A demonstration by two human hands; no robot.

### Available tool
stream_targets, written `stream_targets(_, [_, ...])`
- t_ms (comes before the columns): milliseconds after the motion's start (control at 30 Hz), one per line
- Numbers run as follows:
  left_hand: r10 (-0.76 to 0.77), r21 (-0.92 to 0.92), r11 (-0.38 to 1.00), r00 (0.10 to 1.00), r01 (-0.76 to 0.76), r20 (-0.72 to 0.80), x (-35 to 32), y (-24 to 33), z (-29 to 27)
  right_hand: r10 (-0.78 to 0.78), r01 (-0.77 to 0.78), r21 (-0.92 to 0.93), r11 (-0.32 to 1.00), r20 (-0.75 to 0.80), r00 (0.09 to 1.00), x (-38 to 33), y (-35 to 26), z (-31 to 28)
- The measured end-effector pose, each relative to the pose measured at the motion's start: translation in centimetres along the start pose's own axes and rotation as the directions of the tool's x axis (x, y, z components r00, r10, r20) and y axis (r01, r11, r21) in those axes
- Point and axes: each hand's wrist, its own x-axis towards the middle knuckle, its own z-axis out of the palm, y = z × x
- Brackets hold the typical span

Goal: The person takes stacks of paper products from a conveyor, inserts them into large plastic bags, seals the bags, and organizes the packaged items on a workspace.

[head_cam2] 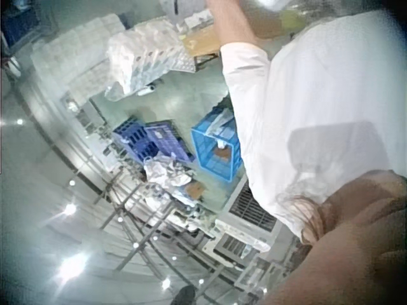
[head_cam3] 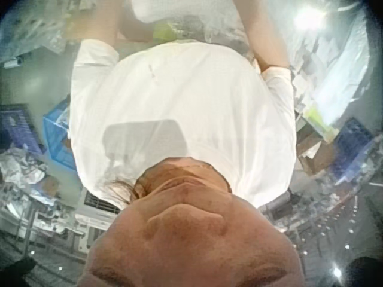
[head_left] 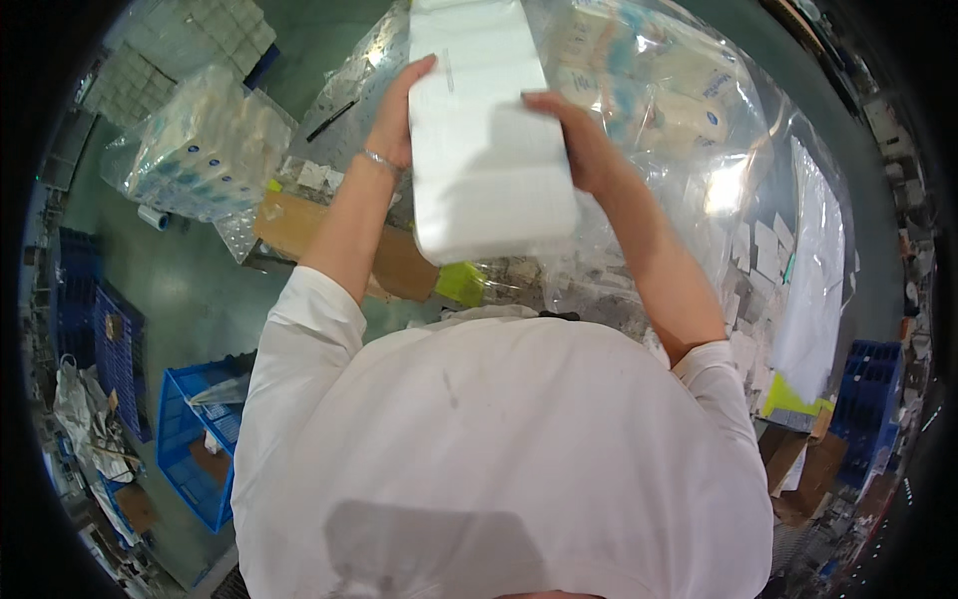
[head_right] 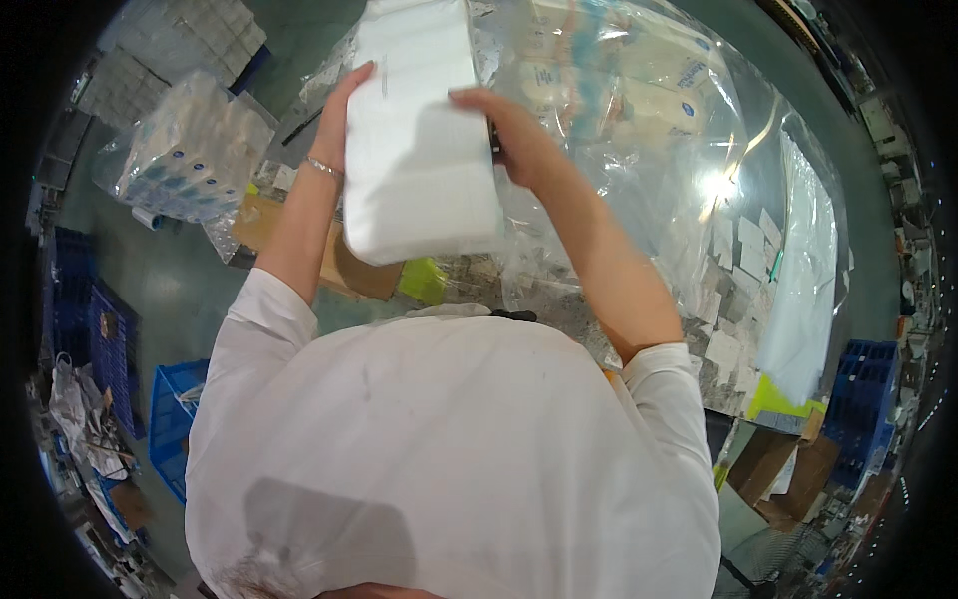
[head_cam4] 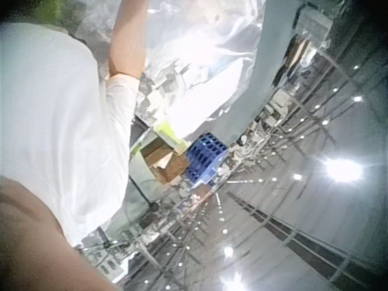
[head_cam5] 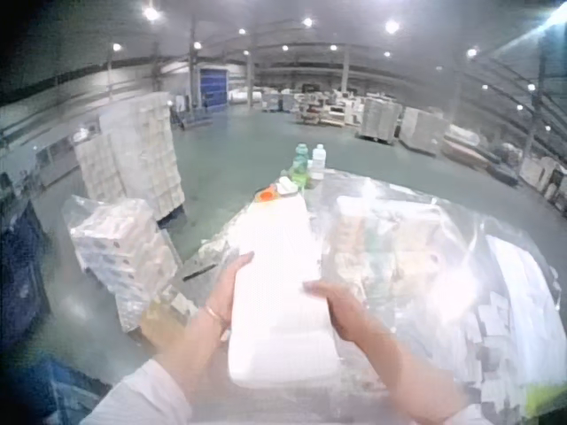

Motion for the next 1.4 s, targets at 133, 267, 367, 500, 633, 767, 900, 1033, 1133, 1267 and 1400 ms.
stream_targets(133, [-0.005,0.119,0.993,0.998,0.013,-0.061,0.5,1.1,2.1,-0.015,0.012,0.051,0.999,0.051,0.999,-1.9,-3.7,0.5])
stream_targets(267, [-0.074,0.141,0.986,0.992,0.088,-0.100,0.5,0.8,3.3,-0.016,0.010,0.123,0.992,0.048,0.999,-3.2,-3.6,0.1])
stream_targets(367, [-0.084,0.138,0.986,0.991,0.098,-0.101,1.1,0.2,2.6,0.019,-0.023,0.116,0.993,0.032,0.999,-4.1,-3.2,-0.2])
stream_targets(500, [-0.088,0.131,0.987,0.994,0.096,-0.066,0.0,-0.5,3.8,-0.019,0.011,0.122,0.993,0.065,0.998,-1.2,0.8,-3.9])
stream_targets(633, [0.039,0.030,0.999,0.999,-0.039,-0.004,-3.0,-2.5,5.0,-0.146,0.168,-0.147,0.975,0.145,0.979,-3.4,3.8,-5.2])
stream_targets(767, [0.064,0.175,0.981,0.994,-0.078,0.086,-3.4,-3.6,3.3,-0.235,0.269,-0.192,0.944,0.185,0.954,-4.3,3.6,-5.1])
stream_targets(900, [0.104,0.304,0.940,0.979,-0.155,0.177,-4.3,-3.7,4.2,-0.469,0.480,-0.151,0.864,0.105,0.877,-4.7,0.3,-4.3])
stream_targets(1033, [0.114,0.470,0.854,0.962,-0.222,0.247,-4.7,-2.7,4.6,-0.483,0.502,-0.319,0.804,0.144,0.864,-5.9,-2.4,-4.0])
stream_targets(1133, [0.114,0.567,0.786,0.960,-0.245,0.257,-4.1,-2.2,4.7,-0.512,0.553,-0.379,0.742,0.212,0.833,-5.3,-2.3,-5.3])
stream_targets(1267, [0.246,0.488,0.799,0.932,-0.351,0.267,-3.9,-2.6,3.9,-0.448,0.506,-0.323,0.800,0.240,0.861,-5.3,-2.6,-4.3])
stream_targets(1400, [0.378,0.556,0.653,0.858,-0.514,0.349,-3.4,-2.5,4.1,-0.335,0.414,-0.329,0.849,0.272,0.902,-5.7,-3.7,-4.7])
